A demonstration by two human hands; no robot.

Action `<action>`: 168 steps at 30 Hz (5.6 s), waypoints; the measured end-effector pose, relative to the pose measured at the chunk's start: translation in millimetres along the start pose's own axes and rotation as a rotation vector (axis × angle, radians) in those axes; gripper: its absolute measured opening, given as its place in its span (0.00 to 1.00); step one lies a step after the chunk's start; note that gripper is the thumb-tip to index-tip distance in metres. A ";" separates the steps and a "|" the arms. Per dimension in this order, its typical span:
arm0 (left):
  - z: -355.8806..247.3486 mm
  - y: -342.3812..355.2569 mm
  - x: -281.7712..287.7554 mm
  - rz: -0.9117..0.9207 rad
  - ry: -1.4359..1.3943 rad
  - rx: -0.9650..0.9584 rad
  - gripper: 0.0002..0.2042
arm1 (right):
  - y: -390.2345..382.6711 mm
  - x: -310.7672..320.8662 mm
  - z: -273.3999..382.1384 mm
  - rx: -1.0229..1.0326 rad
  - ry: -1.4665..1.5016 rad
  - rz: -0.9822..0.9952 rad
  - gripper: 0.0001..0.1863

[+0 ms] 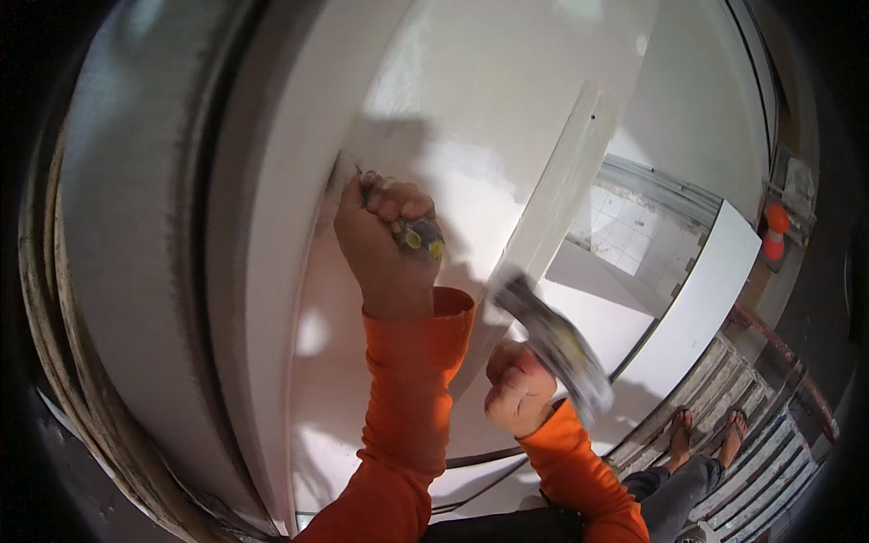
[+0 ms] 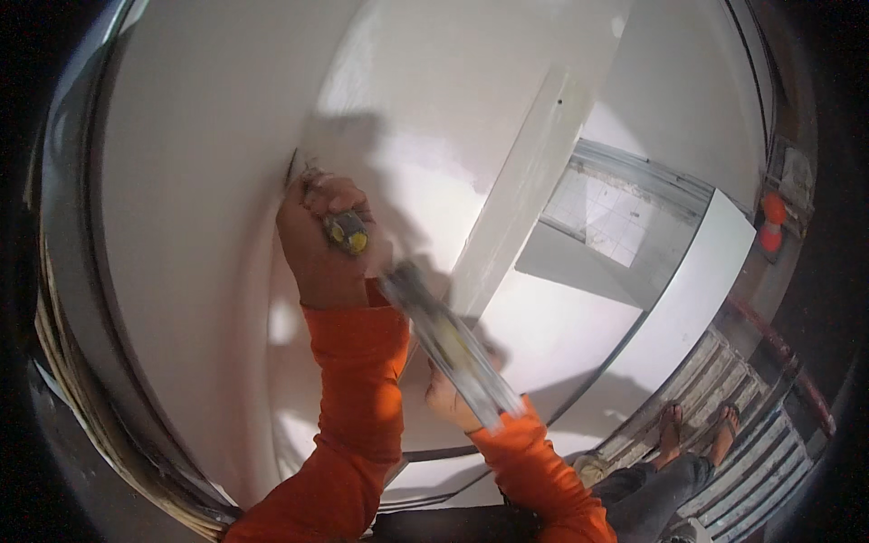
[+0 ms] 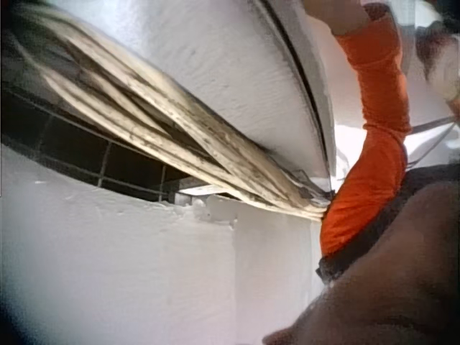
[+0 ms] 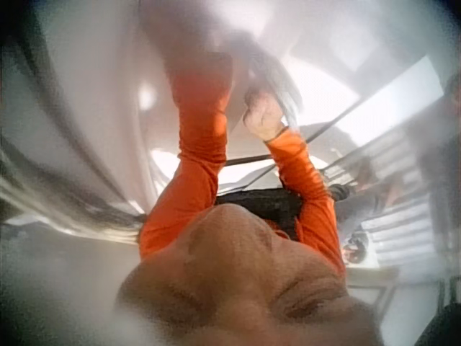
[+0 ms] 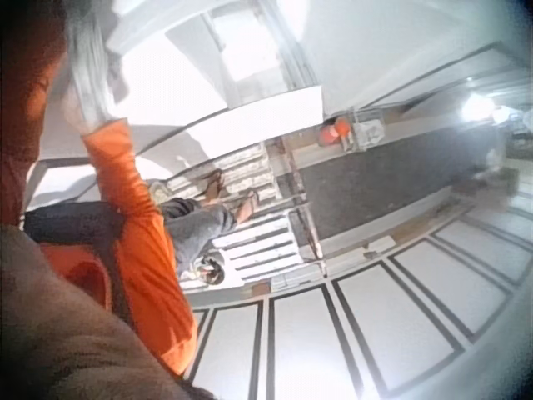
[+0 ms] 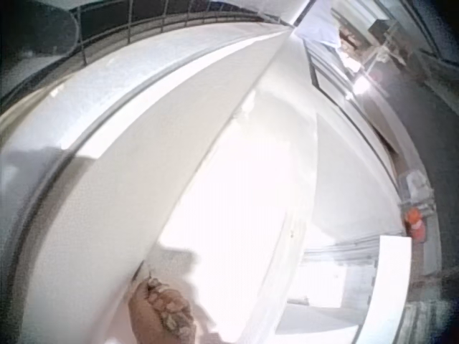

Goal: The person works with a co-worker to position a ceiling panel and then uses a hammer and a scraper to fix imperfections in the joint between the wall and ceiling.

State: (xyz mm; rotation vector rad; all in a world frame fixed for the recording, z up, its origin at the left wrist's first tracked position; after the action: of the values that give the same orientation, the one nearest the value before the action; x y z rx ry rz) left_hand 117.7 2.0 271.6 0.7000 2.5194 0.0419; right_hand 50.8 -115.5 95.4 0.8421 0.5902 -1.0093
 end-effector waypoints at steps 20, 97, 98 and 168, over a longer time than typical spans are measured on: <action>41.8 -10.5 50.3 0.095 0.227 -0.092 0.15 | -5.3 68.8 -1.4 -0.369 -0.178 0.060 0.22; 1.7 -10.2 1.4 -0.036 0.147 -0.090 0.11 | -3.3 -3.3 -35.0 -0.181 0.035 0.062 0.27; 0.4 -8.5 1.4 -0.017 0.139 -0.078 0.11 | 0.2 3.7 -21.2 -0.166 -0.059 0.114 0.27; 21.1 18.7 54.5 0.144 0.226 -0.045 0.08 | -38.8 -44.4 -35.8 -0.772 0.697 -0.104 0.31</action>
State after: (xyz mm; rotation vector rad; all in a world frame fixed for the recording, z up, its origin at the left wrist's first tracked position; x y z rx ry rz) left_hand 97.1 42.6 230.5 0.9022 2.6661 0.2406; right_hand -5.0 -74.9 96.5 0.4434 1.5128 -0.4706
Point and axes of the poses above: each hand's wrist, its own y-axis towards the middle knuckle, its own x-axis out of the back of the hand, z = x × y, the point moved 6 cm from there along y, towards the middle knuckle, and after that the axes turned 3 degrees about -y, right-handed, at the moved point
